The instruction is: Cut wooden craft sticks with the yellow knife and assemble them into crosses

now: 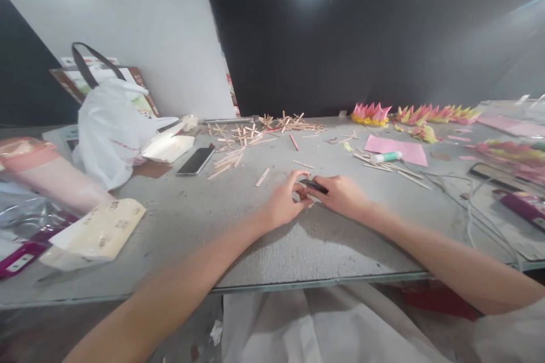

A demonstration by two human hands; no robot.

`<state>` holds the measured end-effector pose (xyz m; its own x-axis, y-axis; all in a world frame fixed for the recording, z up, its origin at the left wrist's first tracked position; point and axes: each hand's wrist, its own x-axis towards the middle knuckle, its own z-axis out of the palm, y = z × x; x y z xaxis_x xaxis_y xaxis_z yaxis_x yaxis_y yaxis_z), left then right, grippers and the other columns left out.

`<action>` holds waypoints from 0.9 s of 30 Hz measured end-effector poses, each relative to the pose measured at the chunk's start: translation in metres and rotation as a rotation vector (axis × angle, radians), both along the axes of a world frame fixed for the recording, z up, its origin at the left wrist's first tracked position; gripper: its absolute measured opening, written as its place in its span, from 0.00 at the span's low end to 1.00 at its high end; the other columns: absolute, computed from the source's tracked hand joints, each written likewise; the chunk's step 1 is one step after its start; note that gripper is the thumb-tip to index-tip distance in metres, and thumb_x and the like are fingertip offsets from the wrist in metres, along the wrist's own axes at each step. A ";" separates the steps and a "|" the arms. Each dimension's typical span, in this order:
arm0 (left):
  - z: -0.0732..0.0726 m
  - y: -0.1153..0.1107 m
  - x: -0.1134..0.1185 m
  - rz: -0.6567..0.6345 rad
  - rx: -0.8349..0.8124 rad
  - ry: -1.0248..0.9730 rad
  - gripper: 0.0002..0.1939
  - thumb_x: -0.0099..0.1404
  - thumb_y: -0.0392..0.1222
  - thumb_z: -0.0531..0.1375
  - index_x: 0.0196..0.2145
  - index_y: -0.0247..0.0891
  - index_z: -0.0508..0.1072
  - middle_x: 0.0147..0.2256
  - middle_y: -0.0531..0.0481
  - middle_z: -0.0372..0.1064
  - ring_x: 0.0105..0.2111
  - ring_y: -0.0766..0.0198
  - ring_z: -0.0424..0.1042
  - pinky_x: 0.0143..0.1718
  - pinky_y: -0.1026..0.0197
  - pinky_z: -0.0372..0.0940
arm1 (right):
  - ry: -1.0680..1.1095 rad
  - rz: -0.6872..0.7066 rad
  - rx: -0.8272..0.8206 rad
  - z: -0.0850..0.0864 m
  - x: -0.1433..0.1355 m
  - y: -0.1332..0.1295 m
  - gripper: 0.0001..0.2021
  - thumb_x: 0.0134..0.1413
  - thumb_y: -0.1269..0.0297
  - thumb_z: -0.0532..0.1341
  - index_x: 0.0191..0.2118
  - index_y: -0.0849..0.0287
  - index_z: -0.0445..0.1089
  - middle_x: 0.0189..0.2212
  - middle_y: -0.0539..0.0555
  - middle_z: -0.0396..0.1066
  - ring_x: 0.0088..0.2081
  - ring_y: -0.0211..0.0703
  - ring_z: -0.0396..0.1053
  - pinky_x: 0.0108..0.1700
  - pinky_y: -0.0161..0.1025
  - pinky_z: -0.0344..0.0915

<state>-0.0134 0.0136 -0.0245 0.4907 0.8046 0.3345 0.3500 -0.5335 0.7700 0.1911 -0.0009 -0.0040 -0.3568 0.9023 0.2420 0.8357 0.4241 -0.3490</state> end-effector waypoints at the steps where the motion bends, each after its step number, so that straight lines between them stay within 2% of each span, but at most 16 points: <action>1: 0.001 -0.001 0.000 0.015 0.017 -0.023 0.31 0.61 0.34 0.69 0.59 0.45 0.66 0.32 0.55 0.80 0.37 0.58 0.80 0.47 0.55 0.72 | 0.010 0.014 0.004 -0.001 0.000 0.000 0.19 0.72 0.49 0.55 0.33 0.55 0.67 0.26 0.51 0.69 0.27 0.40 0.64 0.32 0.37 0.47; 4: 0.003 -0.002 -0.002 0.037 0.059 -0.089 0.30 0.62 0.36 0.69 0.59 0.45 0.67 0.32 0.54 0.80 0.37 0.59 0.81 0.49 0.54 0.72 | 0.077 0.028 -0.006 -0.002 -0.002 -0.003 0.18 0.72 0.48 0.55 0.36 0.55 0.69 0.26 0.51 0.70 0.27 0.41 0.64 0.32 0.36 0.49; 8: 0.004 -0.002 -0.006 -0.005 0.128 -0.147 0.28 0.66 0.38 0.67 0.62 0.44 0.67 0.34 0.53 0.80 0.37 0.61 0.80 0.51 0.55 0.71 | 0.180 0.052 -0.015 -0.004 -0.003 -0.005 0.15 0.70 0.49 0.56 0.43 0.56 0.70 0.25 0.49 0.69 0.25 0.40 0.63 0.32 0.35 0.52; 15: 0.001 -0.008 -0.005 -0.066 0.204 -0.080 0.31 0.68 0.36 0.64 0.66 0.43 0.64 0.34 0.53 0.74 0.36 0.64 0.75 0.47 0.57 0.71 | 0.267 0.010 0.003 -0.011 -0.002 -0.004 0.15 0.67 0.54 0.57 0.30 0.56 0.64 0.21 0.47 0.63 0.23 0.37 0.57 0.30 0.35 0.51; 18: 0.002 -0.010 -0.006 -0.080 0.193 -0.062 0.31 0.67 0.37 0.65 0.66 0.44 0.65 0.33 0.54 0.73 0.35 0.63 0.75 0.47 0.57 0.70 | 0.271 0.007 -0.016 -0.008 -0.005 -0.004 0.15 0.67 0.53 0.56 0.30 0.56 0.64 0.21 0.48 0.63 0.24 0.37 0.57 0.30 0.36 0.52; 22: 0.003 -0.009 -0.006 -0.023 0.116 -0.175 0.38 0.67 0.39 0.66 0.71 0.44 0.57 0.32 0.55 0.73 0.36 0.64 0.76 0.50 0.57 0.69 | 0.275 0.016 -0.046 -0.003 -0.009 -0.009 0.17 0.68 0.47 0.55 0.36 0.55 0.65 0.23 0.49 0.67 0.25 0.39 0.59 0.31 0.36 0.54; 25: 0.003 -0.006 -0.005 0.016 0.042 -0.292 0.40 0.68 0.42 0.66 0.71 0.44 0.54 0.32 0.55 0.73 0.35 0.65 0.75 0.47 0.58 0.70 | 0.318 -0.026 -0.028 0.000 -0.012 -0.016 0.14 0.70 0.50 0.55 0.48 0.55 0.66 0.28 0.50 0.72 0.28 0.42 0.67 0.34 0.36 0.58; 27: 0.004 -0.005 -0.006 0.027 -0.012 -0.364 0.38 0.68 0.45 0.67 0.69 0.43 0.54 0.33 0.55 0.73 0.35 0.65 0.75 0.44 0.60 0.71 | 0.333 -0.035 -0.011 0.002 -0.012 -0.020 0.16 0.72 0.52 0.52 0.55 0.55 0.62 0.33 0.52 0.74 0.30 0.44 0.70 0.36 0.37 0.59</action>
